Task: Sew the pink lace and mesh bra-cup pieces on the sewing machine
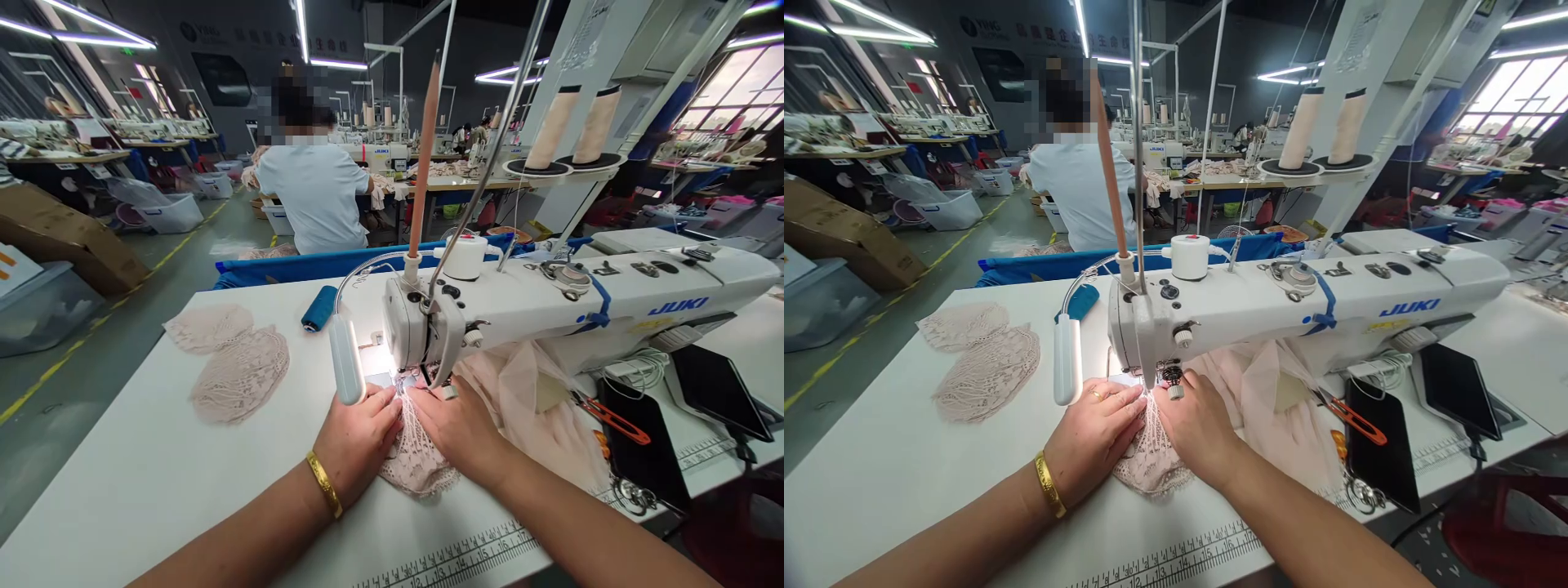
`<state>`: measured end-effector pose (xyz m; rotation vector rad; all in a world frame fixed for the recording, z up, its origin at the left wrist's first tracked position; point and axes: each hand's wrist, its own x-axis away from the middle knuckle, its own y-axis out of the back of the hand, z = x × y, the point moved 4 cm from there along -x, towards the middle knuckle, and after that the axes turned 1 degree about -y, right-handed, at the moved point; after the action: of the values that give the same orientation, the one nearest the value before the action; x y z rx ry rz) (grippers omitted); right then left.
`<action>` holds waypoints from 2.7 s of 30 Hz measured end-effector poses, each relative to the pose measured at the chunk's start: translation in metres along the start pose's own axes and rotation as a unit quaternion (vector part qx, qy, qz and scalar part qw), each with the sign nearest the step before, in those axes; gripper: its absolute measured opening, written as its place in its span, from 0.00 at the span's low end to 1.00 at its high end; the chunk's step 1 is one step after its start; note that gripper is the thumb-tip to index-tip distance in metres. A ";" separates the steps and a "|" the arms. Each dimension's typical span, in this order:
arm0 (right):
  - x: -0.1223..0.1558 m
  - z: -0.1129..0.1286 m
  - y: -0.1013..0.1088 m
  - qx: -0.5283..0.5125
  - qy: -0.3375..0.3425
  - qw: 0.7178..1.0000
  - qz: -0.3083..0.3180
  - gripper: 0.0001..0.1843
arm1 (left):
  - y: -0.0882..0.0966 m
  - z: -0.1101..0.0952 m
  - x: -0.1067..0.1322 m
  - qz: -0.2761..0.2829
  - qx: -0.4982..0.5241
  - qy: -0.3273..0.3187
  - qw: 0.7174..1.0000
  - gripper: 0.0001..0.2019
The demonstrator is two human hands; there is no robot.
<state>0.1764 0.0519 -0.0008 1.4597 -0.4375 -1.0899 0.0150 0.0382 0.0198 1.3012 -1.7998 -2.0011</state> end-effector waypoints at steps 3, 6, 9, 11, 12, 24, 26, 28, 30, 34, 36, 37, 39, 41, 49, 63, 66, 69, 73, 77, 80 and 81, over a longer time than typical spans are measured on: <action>0.000 0.000 -0.001 -0.003 -0.002 1.000 0.001 0.09 | -0.002 0.000 0.001 -0.004 0.003 0.003 1.000 0.10; -0.001 0.001 0.000 0.007 -0.011 1.000 0.000 0.10 | -0.005 0.003 0.002 0.000 0.000 0.007 1.000 0.10; 0.000 0.000 0.008 -0.005 -0.010 1.000 0.006 0.11 | -0.004 0.005 0.004 0.025 0.006 0.016 1.000 0.10; 0.003 -0.002 0.019 -0.043 0.002 0.999 0.016 0.08 | 0.001 0.005 0.006 0.061 0.032 0.031 0.997 0.09; 0.005 -0.003 0.025 -0.073 0.015 0.997 0.034 0.09 | 0.005 0.005 0.007 0.085 0.052 0.037 0.994 0.11; 0.004 -0.006 0.029 -0.271 0.004 0.963 0.012 0.11 | -0.013 0.019 0.002 0.038 0.212 0.128 0.968 0.08; 0.003 -0.008 0.028 -0.310 -0.052 0.948 -0.041 0.12 | -0.020 0.025 -0.004 0.019 0.229 0.161 0.960 0.07; 0.002 -0.007 0.027 -0.342 -0.090 0.933 -0.064 0.12 | -0.023 0.027 -0.008 0.019 0.232 0.172 0.957 0.07; 0.000 -0.005 0.027 -0.358 -0.101 0.925 -0.077 0.12 | -0.024 0.027 -0.010 0.030 0.232 0.174 0.957 0.07; 0.000 -0.002 0.029 -0.345 -0.096 0.926 -0.118 0.14 | -0.023 0.030 -0.011 0.049 0.241 0.174 0.954 0.06; 0.001 -0.001 0.029 -0.341 -0.093 0.926 -0.135 0.15 | -0.023 0.032 -0.012 0.057 0.250 0.174 0.951 0.07; 0.002 -0.001 0.029 -0.341 -0.094 0.925 -0.139 0.15 | -0.023 0.032 -0.012 0.062 0.256 0.173 0.949 0.08; 0.003 -0.002 0.029 -0.339 -0.097 0.925 -0.142 0.15 | -0.023 0.032 -0.013 0.071 0.271 0.173 0.944 0.09; 0.003 -0.002 0.028 -0.342 -0.100 0.924 -0.138 0.16 | -0.023 0.032 -0.013 0.078 0.283 0.175 0.940 0.08; 0.002 0.001 0.032 -0.346 -0.082 0.927 -0.116 0.15 | -0.018 0.030 -0.008 0.086 0.375 0.214 0.898 0.10; 0.009 0.004 0.038 -0.170 0.134 0.969 0.119 0.17 | 0.006 -0.014 0.014 0.027 0.165 -0.054 0.984 0.10; 0.008 0.005 0.039 -0.166 0.133 0.970 0.115 0.17 | 0.008 -0.015 0.013 0.033 0.153 -0.052 0.986 0.10; 0.008 0.005 0.038 -0.164 0.135 0.972 0.102 0.17 | 0.008 -0.012 0.012 0.026 0.141 -0.047 0.989 0.11; 0.009 0.003 0.032 -0.138 0.129 0.979 0.079 0.15 | 0.006 -0.008 0.010 0.010 0.123 -0.043 0.991 0.12; 0.008 -0.001 0.023 -0.124 0.122 0.983 0.067 0.13 | 0.002 -0.003 0.007 -0.003 0.105 -0.041 0.994 0.13; 0.007 -0.004 0.017 -0.110 0.116 0.986 0.053 0.12 | -0.001 0.003 0.005 -0.004 0.089 -0.037 0.995 0.13; 0.006 -0.005 0.016 -0.105 0.112 0.987 0.048 0.12 | -0.003 0.004 0.005 -0.004 0.087 -0.036 0.995 0.13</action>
<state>0.1883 0.0458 0.0106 1.3420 -0.2236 -0.8562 0.0105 0.0392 0.0148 1.2986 -2.0471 -1.9569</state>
